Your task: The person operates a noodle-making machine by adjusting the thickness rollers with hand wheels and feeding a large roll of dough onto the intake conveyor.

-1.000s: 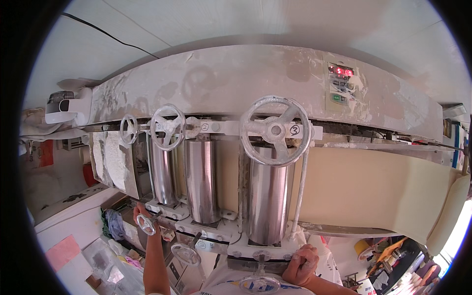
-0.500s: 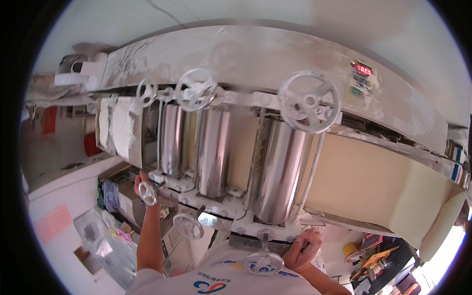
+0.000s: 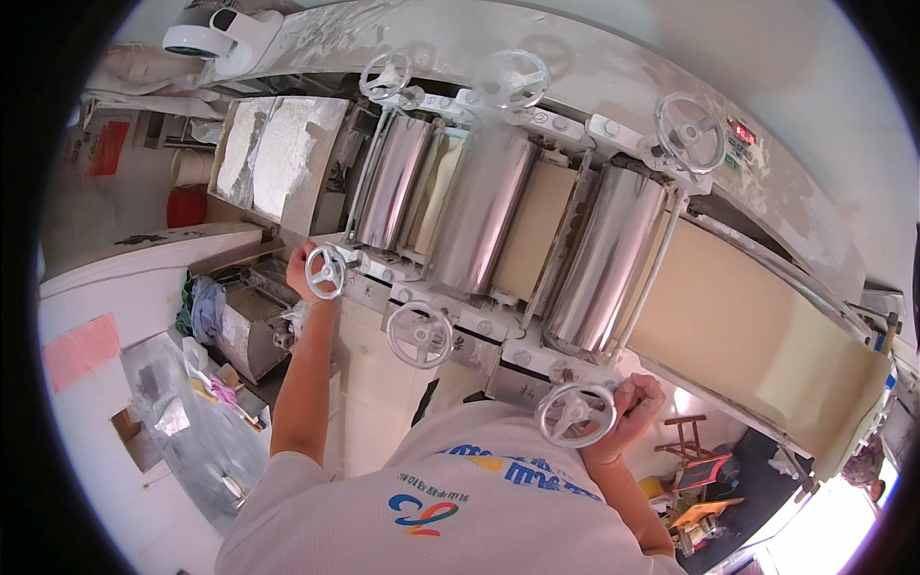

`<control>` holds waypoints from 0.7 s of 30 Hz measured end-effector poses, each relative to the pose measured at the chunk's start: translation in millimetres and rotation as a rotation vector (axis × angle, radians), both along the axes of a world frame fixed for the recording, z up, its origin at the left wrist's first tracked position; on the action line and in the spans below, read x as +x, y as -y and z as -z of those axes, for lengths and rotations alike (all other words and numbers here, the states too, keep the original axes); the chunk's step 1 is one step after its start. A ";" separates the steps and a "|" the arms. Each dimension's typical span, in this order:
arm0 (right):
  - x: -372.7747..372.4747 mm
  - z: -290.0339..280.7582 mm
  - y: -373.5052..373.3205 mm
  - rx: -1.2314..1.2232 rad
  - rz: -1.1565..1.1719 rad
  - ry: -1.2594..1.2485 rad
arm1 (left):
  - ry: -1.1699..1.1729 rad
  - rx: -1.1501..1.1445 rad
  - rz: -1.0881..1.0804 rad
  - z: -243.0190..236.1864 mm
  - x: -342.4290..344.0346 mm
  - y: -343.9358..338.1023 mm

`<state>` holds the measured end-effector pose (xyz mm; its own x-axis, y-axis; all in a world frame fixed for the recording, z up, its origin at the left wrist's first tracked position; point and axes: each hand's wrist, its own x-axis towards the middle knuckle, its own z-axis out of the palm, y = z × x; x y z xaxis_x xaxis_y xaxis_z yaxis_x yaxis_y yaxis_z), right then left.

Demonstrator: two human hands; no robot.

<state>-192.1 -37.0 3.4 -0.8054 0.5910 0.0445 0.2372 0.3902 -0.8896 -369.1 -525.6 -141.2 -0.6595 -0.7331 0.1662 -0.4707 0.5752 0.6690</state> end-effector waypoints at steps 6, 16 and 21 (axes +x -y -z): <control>1.9 -0.2 2.2 -0.081 -0.020 -0.087 | -0.039 -0.063 -0.003 -1.5 -3.3 -3.4; 5.0 13.2 4.0 -0.105 0.059 -0.150 | -0.038 -0.079 0.081 -11.6 -1.0 -12.2; 6.9 11.4 4.3 -0.038 0.083 -0.080 | 0.014 -0.101 0.069 -9.1 -0.7 -6.8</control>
<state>-185.2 -41.3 -8.0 -0.7485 0.6579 0.0828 0.1954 0.3381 -0.9206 -369.8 -518.8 -132.1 -0.7106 -0.6659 0.2273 -0.4366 0.6706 0.5997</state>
